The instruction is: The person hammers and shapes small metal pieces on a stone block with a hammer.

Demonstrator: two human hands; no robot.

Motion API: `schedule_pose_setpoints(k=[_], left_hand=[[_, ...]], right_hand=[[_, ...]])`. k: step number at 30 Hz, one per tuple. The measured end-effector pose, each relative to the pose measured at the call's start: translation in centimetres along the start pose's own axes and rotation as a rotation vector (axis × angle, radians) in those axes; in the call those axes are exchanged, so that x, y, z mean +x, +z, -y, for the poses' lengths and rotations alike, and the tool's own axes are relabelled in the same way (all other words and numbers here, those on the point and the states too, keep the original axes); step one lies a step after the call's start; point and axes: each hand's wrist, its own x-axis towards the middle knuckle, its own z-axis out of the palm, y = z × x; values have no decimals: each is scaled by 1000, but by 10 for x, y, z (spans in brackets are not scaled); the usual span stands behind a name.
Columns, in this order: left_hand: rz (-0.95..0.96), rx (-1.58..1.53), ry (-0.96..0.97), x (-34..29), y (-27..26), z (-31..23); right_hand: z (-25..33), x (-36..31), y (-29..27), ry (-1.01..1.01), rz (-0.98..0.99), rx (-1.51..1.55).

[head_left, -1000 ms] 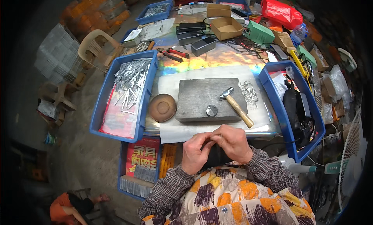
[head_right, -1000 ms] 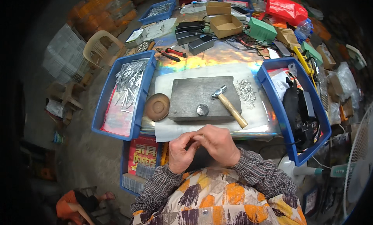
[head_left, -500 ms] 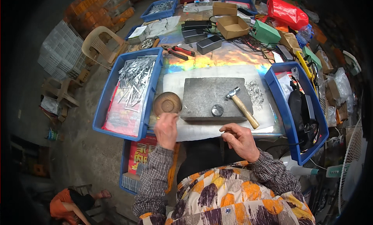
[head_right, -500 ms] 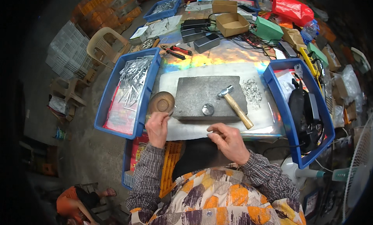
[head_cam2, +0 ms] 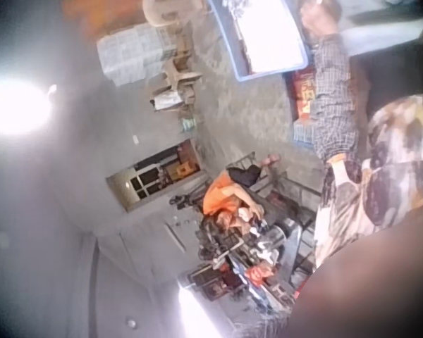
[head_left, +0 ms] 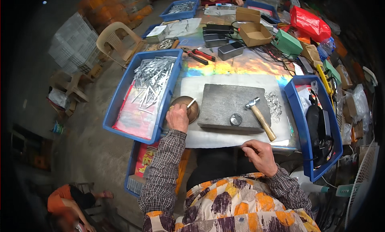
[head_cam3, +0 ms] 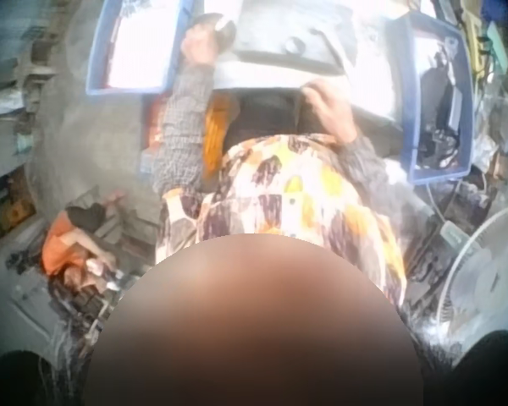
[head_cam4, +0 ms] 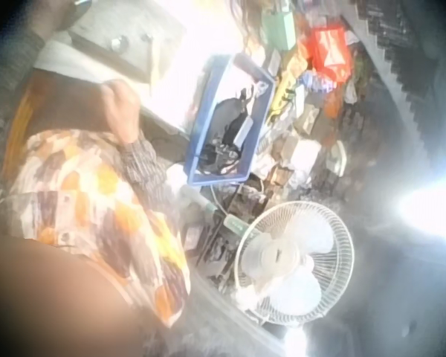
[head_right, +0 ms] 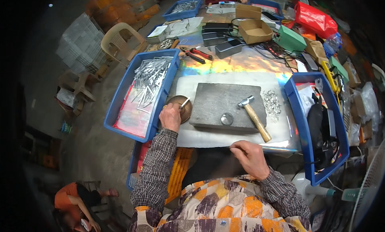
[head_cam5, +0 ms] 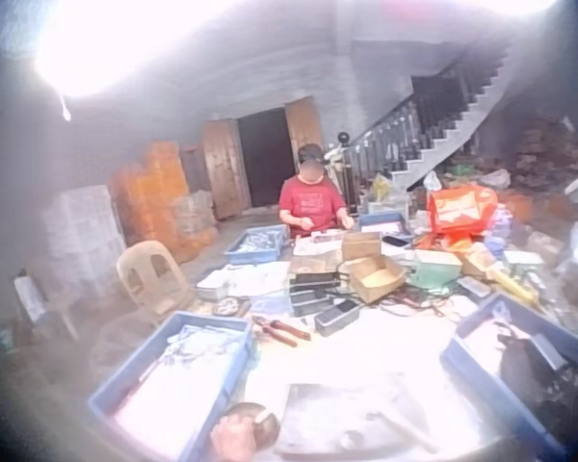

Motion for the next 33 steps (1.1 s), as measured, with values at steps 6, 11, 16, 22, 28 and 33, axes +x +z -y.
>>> schedule_pose_setpoints(k=[6, 11, 16, 22, 28, 33], left_hand=[[-83, -22, 40, 17, -51, 18], [89, 171, 34, 28, -61, 109], [317, 235, -59, 22, -44, 155], [315, 170, -22, 26, -38, 161], [349, 245, 94, 23, -41, 165], [362, 277, 228, 21, -16, 172]], right_hand=[[-5, 0, -13, -143, -126, -85], [-4, 4, -18, -132, -168, -47], [-12, 10, -15, -219, -167, -83], [-8, 15, -14, -147, -154, -100], [-5, 13, -13, -156, -134, -103], [-8, 10, -23, -155, -185, -164]])
